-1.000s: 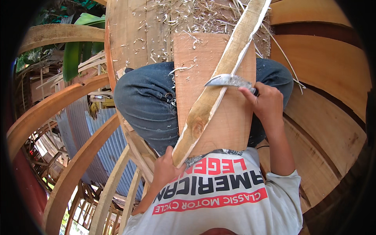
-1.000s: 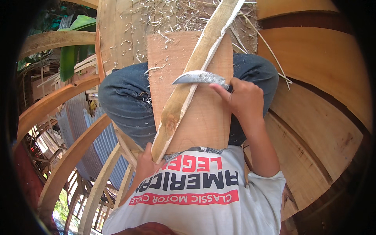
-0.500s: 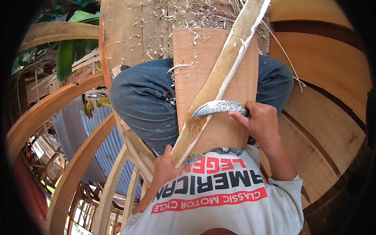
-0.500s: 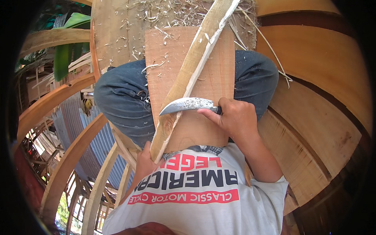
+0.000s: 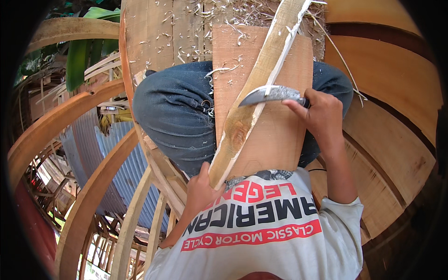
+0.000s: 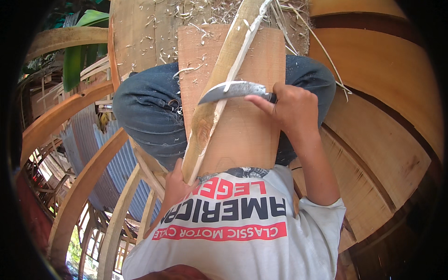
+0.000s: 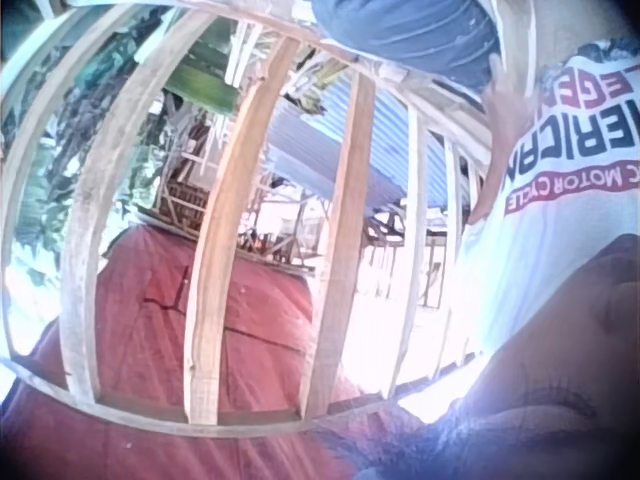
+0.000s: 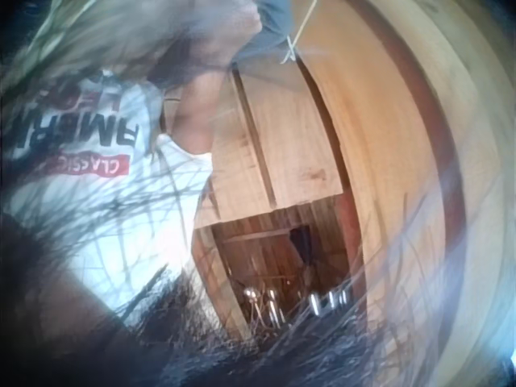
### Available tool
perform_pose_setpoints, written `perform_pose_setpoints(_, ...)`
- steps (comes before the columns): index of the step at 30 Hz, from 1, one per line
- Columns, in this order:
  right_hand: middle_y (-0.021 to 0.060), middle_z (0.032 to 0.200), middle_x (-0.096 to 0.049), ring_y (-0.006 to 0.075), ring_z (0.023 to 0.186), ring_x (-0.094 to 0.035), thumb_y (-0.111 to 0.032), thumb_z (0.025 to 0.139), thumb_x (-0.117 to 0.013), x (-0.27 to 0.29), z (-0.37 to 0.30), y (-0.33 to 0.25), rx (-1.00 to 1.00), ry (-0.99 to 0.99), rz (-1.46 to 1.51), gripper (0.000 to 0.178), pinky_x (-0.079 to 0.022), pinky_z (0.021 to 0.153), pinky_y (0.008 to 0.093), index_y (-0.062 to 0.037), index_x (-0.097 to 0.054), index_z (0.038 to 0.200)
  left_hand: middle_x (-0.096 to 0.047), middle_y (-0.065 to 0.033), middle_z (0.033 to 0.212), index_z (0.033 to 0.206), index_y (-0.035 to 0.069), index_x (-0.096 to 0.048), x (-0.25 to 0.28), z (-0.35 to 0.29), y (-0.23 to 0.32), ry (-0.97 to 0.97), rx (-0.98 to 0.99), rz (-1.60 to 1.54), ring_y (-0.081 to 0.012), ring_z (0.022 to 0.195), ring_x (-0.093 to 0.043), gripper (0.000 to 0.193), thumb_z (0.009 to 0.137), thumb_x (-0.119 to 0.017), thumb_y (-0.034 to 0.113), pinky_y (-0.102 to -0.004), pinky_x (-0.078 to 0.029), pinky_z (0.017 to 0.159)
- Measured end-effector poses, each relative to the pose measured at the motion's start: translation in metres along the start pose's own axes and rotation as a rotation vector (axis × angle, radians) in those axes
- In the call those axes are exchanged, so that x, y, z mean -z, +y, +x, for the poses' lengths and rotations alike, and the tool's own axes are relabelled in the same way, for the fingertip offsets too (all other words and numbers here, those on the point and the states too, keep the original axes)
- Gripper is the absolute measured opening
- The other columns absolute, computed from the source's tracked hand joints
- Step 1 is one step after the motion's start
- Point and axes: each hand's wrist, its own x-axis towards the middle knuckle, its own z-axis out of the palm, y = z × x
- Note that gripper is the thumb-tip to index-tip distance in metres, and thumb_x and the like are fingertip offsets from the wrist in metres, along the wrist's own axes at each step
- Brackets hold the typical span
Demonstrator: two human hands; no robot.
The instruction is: The person sits cross-legged and uses a curved knife to shave thin strips from a long wooden stick held between their legs. They repeatedly draw the knife along the stick to remove bark and smooth the surface, producing wood shavings that accumulate on the platform.
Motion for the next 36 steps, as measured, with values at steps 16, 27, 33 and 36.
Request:
perform_pose_setpoints(16,0.0215,0.065,-0.065,0.0379,0.066,-0.067,-0.083,0.077,-0.048,0.007,0.097,0.069,-0.347,-0.027,-0.047,0.086,-0.053,0.063,0.0456,0.0002,-0.069,0.069,-0.065,-0.0251,0.076,0.107,0.006,-0.044,0.000,0.001,0.004,-0.023,0.078,0.022,-0.0440,0.076,-0.066,0.058,0.067,-0.082,0.026,-0.0486,-0.052,0.063)
perform_pose_setpoints(27,0.0215,0.056,-0.059,0.0377,0.056,-0.063,-0.066,0.086,-0.057,0.011,0.061,0.031,-0.156,-0.049,0.107,0.071,-0.051,0.053,0.0431,0.0005,-0.064,0.062,-0.065,-0.0287,0.081,0.107,0.004,-0.043,0.005,0.004,0.012,-0.042,0.152,0.029,-0.0467,0.081,-0.065,0.057,0.068,-0.081,0.025,-0.0495,-0.051,0.067)
perform_pose_setpoints(33,0.0240,0.063,-0.062,0.0382,0.062,-0.066,-0.071,0.085,-0.052,0.016,0.093,0.069,-0.221,-0.001,0.037,0.076,-0.052,0.058,0.0449,0.0018,-0.065,0.066,-0.064,-0.0296,0.080,0.104,0.002,-0.044,0.004,-0.002,0.014,0.004,0.144,-0.006,-0.0480,0.082,-0.064,0.054,0.068,-0.080,0.022,-0.0495,-0.051,0.068)
perform_pose_setpoints(36,0.0230,0.062,-0.062,0.0372,0.062,-0.066,-0.067,0.088,-0.051,0.006,0.087,0.054,-0.299,0.017,0.133,0.073,-0.052,0.058,0.0450,0.0015,-0.065,0.066,-0.064,-0.0298,0.080,0.104,0.003,-0.044,0.010,0.004,0.027,-0.023,0.169,0.054,-0.0479,0.082,-0.064,0.055,0.067,-0.080,0.022,-0.0498,-0.051,0.068)
